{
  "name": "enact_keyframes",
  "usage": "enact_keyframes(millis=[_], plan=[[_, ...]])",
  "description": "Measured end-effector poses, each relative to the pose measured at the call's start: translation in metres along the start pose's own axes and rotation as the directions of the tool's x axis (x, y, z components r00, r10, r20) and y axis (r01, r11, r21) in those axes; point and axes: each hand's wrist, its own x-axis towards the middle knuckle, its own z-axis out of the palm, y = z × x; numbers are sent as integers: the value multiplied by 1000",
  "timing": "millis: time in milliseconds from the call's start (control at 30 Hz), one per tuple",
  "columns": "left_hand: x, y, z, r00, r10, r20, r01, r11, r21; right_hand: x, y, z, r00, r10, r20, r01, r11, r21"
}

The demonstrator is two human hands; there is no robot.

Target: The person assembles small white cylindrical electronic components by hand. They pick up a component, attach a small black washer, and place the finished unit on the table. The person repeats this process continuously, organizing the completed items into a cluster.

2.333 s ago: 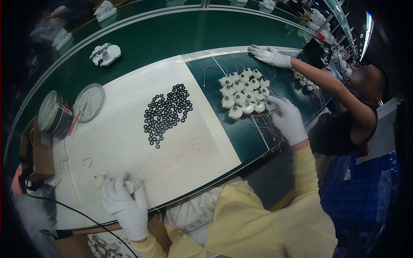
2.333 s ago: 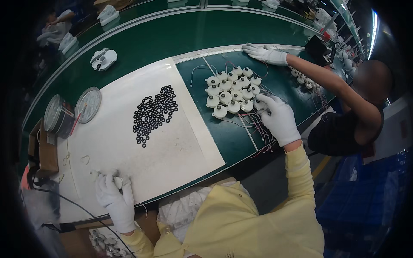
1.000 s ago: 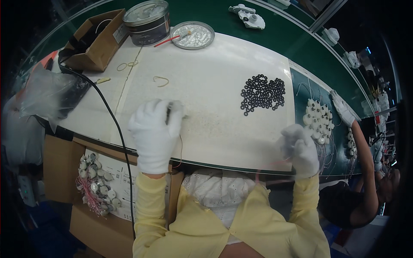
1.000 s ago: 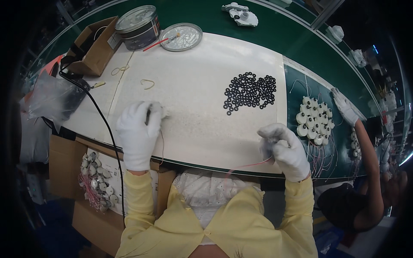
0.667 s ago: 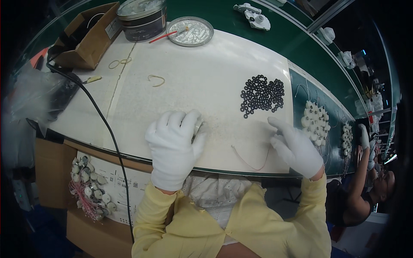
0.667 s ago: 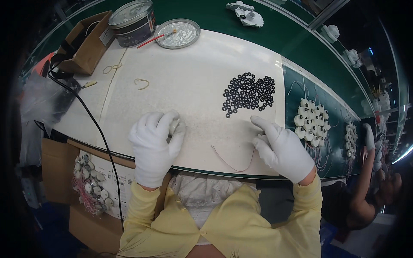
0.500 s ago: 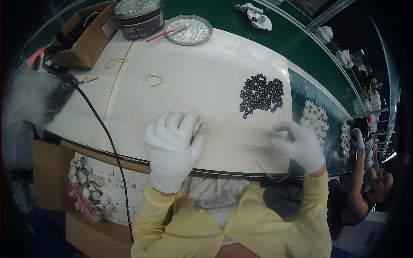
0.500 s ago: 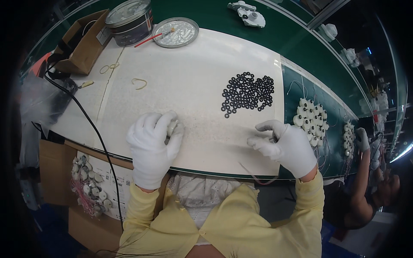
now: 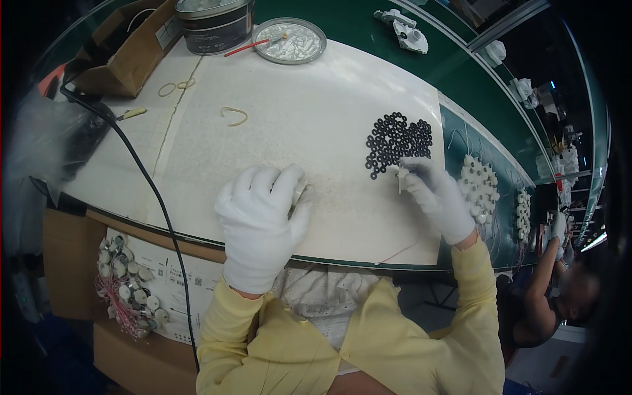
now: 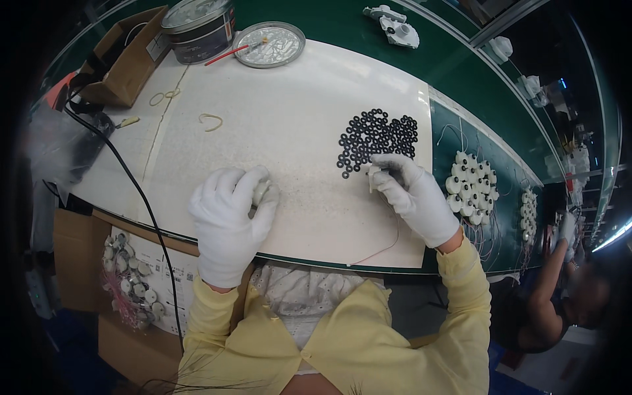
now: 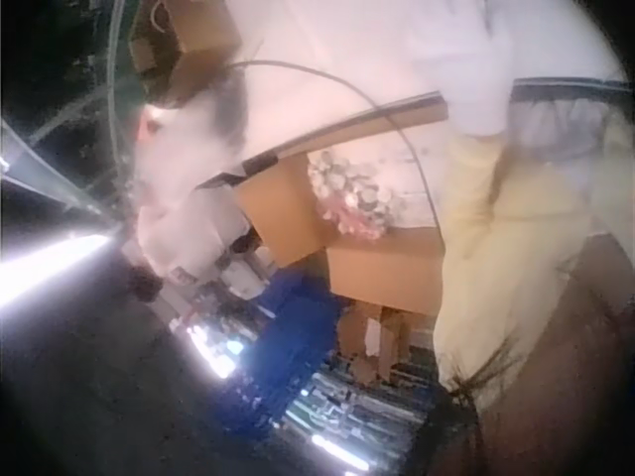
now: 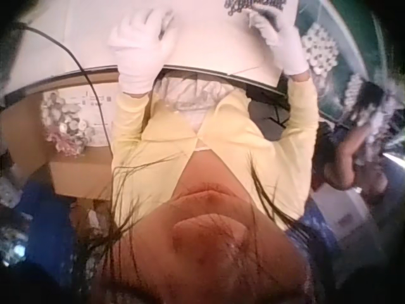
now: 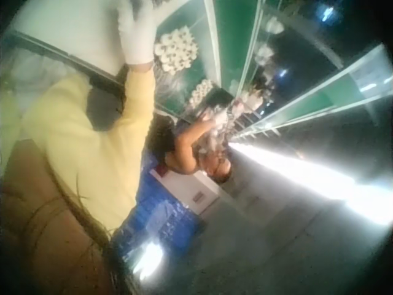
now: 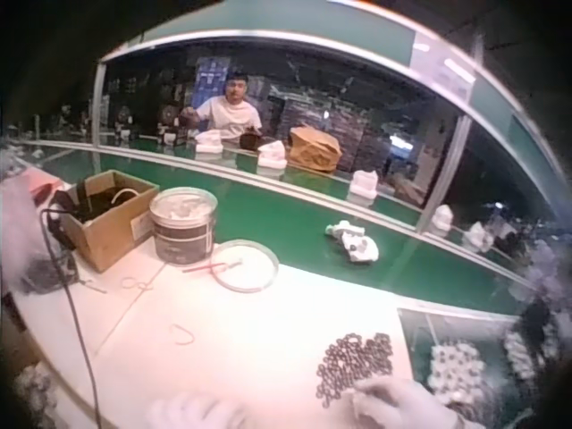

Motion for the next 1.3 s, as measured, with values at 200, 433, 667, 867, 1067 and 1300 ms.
enact_keyframes(millis=[200,433,667,867,1067,1300], plan=[[1,1,0,1000,17,-24,-17,1000,-5,5,-7,4,998,-61,0,60,976,-208],[1,1,0,1000,14,-26,-14,1000,-16,21,-16,-1,901,-398,175,413,659,-628],[1,0,-1,1000,6,-15,-7,1000,-25,26,-38,0,796,-491,355,521,255,-814],[2,0,-1,1000,15,-21,-16,1000,-23,28,-46,1,795,-424,433,526,127,-841],[1,0,0,1000,-3,-14,3,1000,-31,12,-55,-7,822,-210,530,531,-52,-846],[0,0,1,999,28,-34,-27,1000,14,17,-48,-12,814,-172,554,571,66,-818]])
